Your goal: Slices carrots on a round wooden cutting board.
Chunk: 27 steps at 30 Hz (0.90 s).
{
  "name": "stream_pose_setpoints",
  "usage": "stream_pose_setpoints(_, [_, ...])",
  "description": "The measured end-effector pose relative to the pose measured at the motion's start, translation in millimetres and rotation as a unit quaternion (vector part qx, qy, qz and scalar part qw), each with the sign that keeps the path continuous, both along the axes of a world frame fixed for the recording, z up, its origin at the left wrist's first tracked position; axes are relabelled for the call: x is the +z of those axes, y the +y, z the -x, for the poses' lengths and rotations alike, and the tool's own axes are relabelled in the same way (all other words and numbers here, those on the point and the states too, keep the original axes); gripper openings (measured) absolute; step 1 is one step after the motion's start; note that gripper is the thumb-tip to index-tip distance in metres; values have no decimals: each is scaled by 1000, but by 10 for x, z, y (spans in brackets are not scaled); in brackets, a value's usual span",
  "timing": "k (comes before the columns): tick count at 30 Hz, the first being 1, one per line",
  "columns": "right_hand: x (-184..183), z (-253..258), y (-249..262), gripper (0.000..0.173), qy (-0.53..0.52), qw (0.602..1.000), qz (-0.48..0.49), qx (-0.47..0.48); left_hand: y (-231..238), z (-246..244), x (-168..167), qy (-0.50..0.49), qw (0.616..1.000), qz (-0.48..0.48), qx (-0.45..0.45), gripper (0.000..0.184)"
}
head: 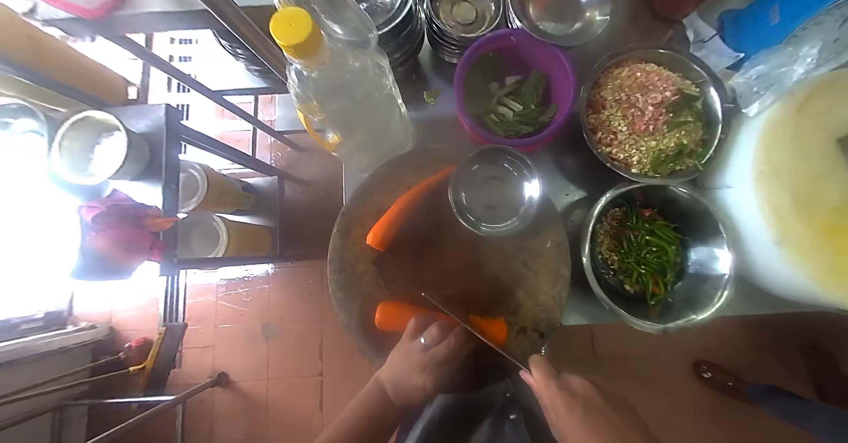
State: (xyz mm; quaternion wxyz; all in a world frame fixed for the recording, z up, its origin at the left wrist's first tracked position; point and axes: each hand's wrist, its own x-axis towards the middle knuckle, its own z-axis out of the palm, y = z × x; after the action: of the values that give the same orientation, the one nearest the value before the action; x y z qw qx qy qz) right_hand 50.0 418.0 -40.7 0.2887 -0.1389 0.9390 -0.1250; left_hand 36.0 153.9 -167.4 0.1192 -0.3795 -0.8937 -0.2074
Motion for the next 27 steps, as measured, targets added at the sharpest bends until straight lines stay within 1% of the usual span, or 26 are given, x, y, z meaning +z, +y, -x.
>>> stream_pose_setpoints(2, [9,-9,-21,35,11,1000,16,-11,-14,7,2,-1,1000,1,-1,22])
stream_pose_setpoints(4, [-122,-48,-40,35,1,1000,-3,-12,-8,-33,-16,-2,1000,-3,-4,23])
stream_pose_setpoints(5, [-125,-46,-37,35,-5,1000,-9,-8,1,-49,-22,-2,1000,-4,-4,23])
stream_pose_setpoints(8, [25,31,-58,35,5,1000,10,-4,-19,-1,-20,5,1000,-1,1,22])
stream_pose_setpoints(10, [-62,-6,-75,35,10,1000,2,-10,-15,-14,-22,3,1000,-3,1,22])
stream_pose_setpoints(12, [-199,-30,-77,37,-11,1000,-24,-13,3,-41,-25,0,1000,-1,-2,23])
stream_pose_setpoints(14, [-244,26,-91,38,-10,1000,-27,-11,-2,7,-26,13,1000,6,5,21])
stream_pose_setpoints(16, [-215,-15,-86,38,-2,1000,-26,-6,1,-12,-21,15,1000,3,5,21])
stream_pose_setpoints(19, [-1,-5,-77,36,3,1000,-6,-11,14,5,-18,13,1000,-7,6,20])
stream_pose_setpoints(20, [15,-2,-93,36,11,1000,6,-15,2,10,-15,12,1000,-7,7,20])
stream_pose_setpoints(23, [-197,-30,-150,36,23,1000,-11,-14,0,-34,-29,-1,1000,-16,0,22])
stream_pose_setpoints(24, [-202,-10,-145,36,18,1000,-16,-11,9,-39,-33,-3,1000,-19,-2,22])
stream_pose_setpoints(27, [-59,52,-139,36,8,1000,9,-14,-6,12,-30,6,1000,-12,4,21])
